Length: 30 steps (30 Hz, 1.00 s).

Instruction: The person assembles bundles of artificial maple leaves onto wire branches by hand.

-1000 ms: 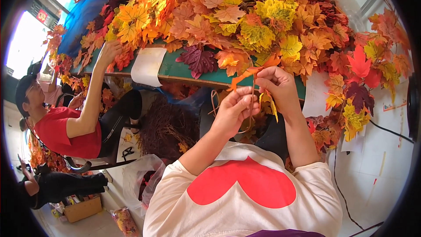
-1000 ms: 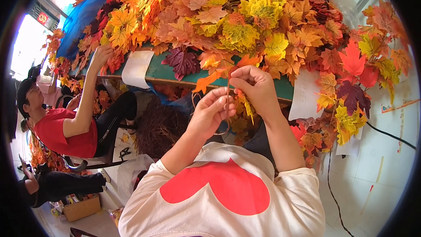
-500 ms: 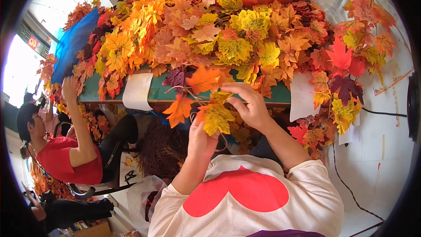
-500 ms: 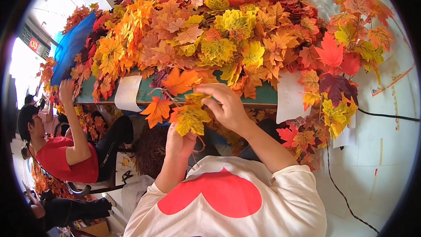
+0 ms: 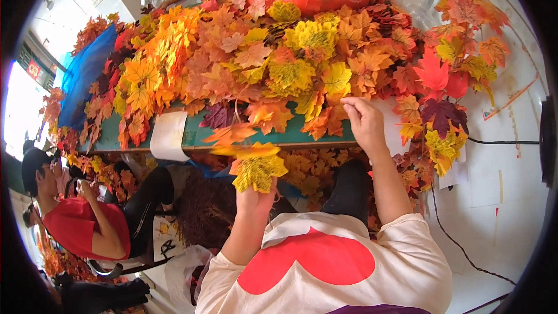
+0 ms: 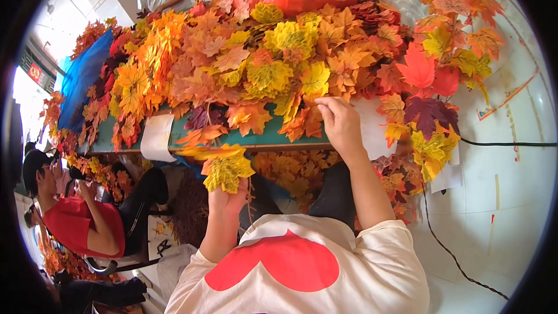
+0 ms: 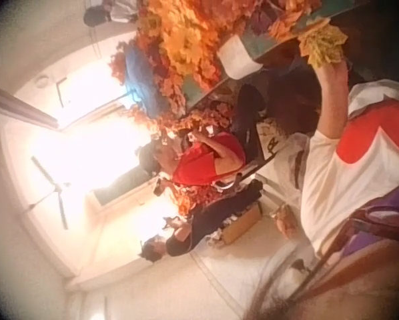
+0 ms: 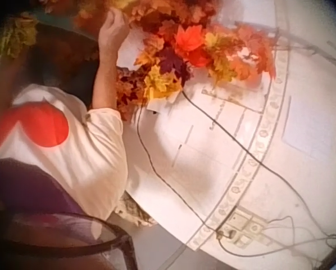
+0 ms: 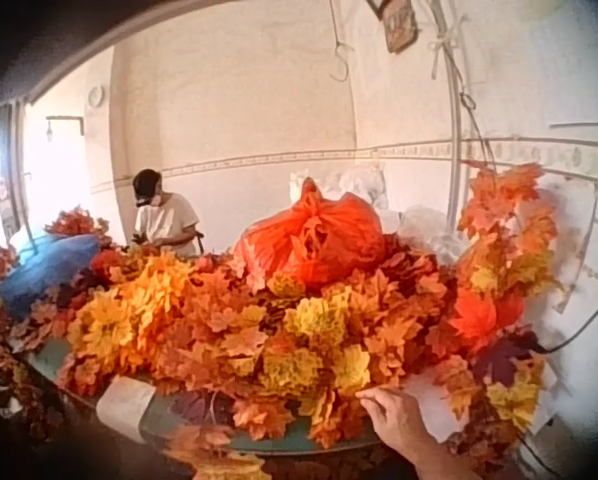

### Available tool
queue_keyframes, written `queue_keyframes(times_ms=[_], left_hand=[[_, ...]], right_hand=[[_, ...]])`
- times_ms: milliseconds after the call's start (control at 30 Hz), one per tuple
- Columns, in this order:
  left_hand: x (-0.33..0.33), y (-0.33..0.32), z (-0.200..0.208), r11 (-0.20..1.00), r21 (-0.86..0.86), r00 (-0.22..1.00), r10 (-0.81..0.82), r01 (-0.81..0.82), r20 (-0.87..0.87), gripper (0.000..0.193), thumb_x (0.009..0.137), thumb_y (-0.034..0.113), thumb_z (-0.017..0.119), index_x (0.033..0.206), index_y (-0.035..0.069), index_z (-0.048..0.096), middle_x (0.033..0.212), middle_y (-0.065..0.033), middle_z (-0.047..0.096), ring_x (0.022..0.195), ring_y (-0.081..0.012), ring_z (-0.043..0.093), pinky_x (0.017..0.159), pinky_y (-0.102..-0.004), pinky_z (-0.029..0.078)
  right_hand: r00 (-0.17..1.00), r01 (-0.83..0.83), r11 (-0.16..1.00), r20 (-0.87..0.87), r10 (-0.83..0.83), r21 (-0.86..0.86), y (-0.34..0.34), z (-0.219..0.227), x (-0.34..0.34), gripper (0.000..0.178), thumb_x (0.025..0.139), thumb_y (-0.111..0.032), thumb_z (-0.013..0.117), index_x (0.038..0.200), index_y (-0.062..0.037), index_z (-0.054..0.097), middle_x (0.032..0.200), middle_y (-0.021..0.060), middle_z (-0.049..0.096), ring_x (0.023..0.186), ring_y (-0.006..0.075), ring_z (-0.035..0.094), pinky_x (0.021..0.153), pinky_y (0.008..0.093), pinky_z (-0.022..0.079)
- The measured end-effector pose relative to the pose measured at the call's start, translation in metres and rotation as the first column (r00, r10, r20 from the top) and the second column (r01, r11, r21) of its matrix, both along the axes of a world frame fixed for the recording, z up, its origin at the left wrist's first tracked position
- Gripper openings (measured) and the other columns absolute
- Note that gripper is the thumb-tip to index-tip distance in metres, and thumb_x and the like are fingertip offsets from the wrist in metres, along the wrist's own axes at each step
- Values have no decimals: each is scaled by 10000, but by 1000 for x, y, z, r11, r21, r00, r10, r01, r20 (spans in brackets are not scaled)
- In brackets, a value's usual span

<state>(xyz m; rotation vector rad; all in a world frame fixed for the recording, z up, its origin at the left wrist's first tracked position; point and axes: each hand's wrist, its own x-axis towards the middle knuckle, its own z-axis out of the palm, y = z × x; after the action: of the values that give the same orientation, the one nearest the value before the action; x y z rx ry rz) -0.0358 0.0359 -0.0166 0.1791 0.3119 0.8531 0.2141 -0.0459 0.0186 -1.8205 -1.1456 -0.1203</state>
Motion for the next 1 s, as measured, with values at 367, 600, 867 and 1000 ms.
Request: queue_keyframes(times_ms=[367,600,867,1000], left_hand=[[0,-10,22,960,-250,992,-127,123,2,321,884,318,515,1118,98,504,1055,-26,585,895,-167,584,639,-255,495],[17,-8,37,929,-354,989,-140,111,-57,310,850,337,554,1013,74,562,878,-58,625,730,-174,603,539,-249,510],[14,4,28,822,-334,779,-196,461,595,198,851,153,572,999,26,609,817,-54,550,676,-109,476,502,-190,489],[15,-1,30,790,-352,729,-167,502,664,183,873,154,551,1010,47,606,808,-37,542,667,-82,466,494,-161,475]], right_hand=[[931,250,964,295,-214,-88,1,26,81,140,793,-92,584,923,-55,619,875,95,616,829,274,564,740,356,446],[970,195,976,169,-177,-96,16,4,94,140,767,-130,618,885,-55,633,838,105,636,816,279,580,728,365,453],[832,221,958,476,-283,184,13,44,76,81,830,-121,567,862,-55,602,907,109,605,874,282,574,749,347,454],[844,125,946,470,-260,299,10,65,51,47,835,-64,562,865,-33,580,1043,125,579,978,285,552,832,356,443]])
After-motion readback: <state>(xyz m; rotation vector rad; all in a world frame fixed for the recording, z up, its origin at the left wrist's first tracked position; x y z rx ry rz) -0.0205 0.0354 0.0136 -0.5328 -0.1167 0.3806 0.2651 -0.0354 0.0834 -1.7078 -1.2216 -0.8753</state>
